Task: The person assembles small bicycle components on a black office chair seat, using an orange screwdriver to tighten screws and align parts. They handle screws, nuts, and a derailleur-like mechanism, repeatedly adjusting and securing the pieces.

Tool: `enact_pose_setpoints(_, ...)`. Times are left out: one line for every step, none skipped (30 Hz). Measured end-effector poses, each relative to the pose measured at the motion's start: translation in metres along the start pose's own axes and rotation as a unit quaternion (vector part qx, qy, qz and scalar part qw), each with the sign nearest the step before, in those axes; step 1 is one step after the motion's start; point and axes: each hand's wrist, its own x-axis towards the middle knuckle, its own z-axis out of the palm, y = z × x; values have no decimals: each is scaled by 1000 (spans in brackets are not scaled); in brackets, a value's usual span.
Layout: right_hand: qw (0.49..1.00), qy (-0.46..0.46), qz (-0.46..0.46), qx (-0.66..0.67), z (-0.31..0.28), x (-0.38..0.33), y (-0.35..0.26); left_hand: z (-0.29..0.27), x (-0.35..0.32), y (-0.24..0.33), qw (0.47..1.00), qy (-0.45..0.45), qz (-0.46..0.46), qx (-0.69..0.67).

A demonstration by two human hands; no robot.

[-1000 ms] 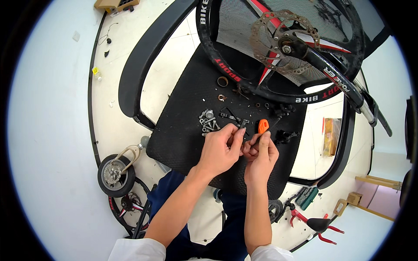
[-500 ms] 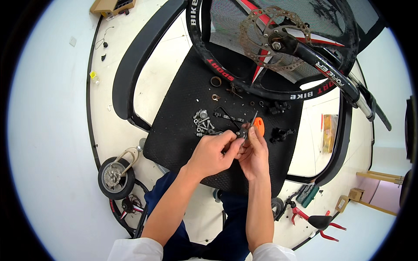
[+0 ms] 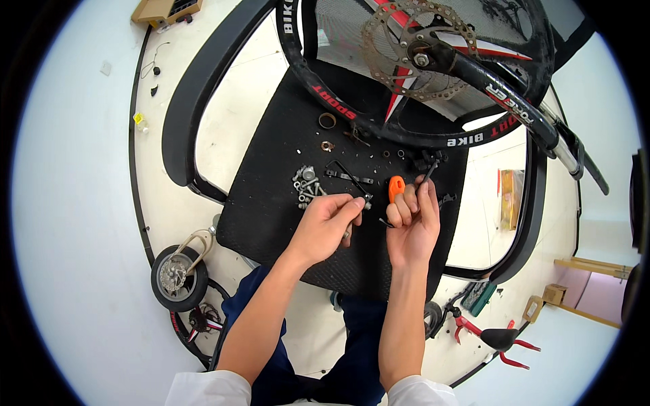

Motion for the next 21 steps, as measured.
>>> enact_pose_setpoints(1000,-2,-3,-3,-1,1,1,1,0,-1,1000,-11,6,17)
enact_pose_setpoints(1000,-5,-6,-6,-1,1,2,3,0,-2,1000,-14,7,23)
enact_pose_setpoints(1000,-3,-10,-17,-1,1,3,5,1,-4,999,-17,8,28)
enact_pose_setpoints(1000,1,-16,-25,-2,1,4,7,1,-6,999,-20,9,34)
enact_pose_setpoints(999,4,-23,-33,-2,1,5,7,1,-7,999,-30,9,44)
enact_pose_setpoints(999,7,-29,-41,-2,1,5,9,1,-8,998,-32,16,44)
enact_pose_setpoints(998,12,-37,-46,-3,2,5,10,1,-8,998,-34,23,43)
enact_pose_setpoints(998,16,-44,-52,-3,2,5,11,1,-9,998,-35,31,43)
enact_pose_setpoints(997,20,-51,-58,-3,3,5,10,1,-10,996,-42,45,67)
enact_pose_setpoints(997,18,-50,-53,-4,3,4,9,1,-13,993,-49,59,91)
enact_pose_setpoints(998,17,-48,-48,-5,3,3,8,1,-15,989,-55,73,116)
enact_pose_setpoints(998,16,-48,-45,-6,3,1,9,-1,-12,987,-60,80,123)
enact_pose_setpoints(998,19,-50,-38,-6,3,0,11,-3,-8,986,-64,87,130)
enact_pose_setpoints(998,18,-49,-31,-7,3,-2,12,-4,-5,984,-69,95,137)
enact_pose_setpoints(998,17,-48,-24,-6,3,-3,11,-4,-5,983,-72,90,140)
enact_pose_setpoints(999,16,-46,-17,-7,3,-5,12,-5,-6,983,-75,90,143)
enact_pose_setpoints(998,14,-52,-15,-7,3,-5,12,-4,-6,982,-78,89,145)
enact_pose_setpoints(998,19,-57,-15,-8,3,-6,12,-4,-7,982,-83,88,146)
enact_pose_setpoints(998,24,-62,-16,-8,4,-7,12,-4,-7,981,-85,95,149)
enact_pose_setpoints(997,29,-68,-17,-8,4,-7,12,-5,-6,979,-87,103,153)
enact_pose_setpoints(997,31,-68,-13,-9,4,-7,12,-5,-6,978,-88,110,157)
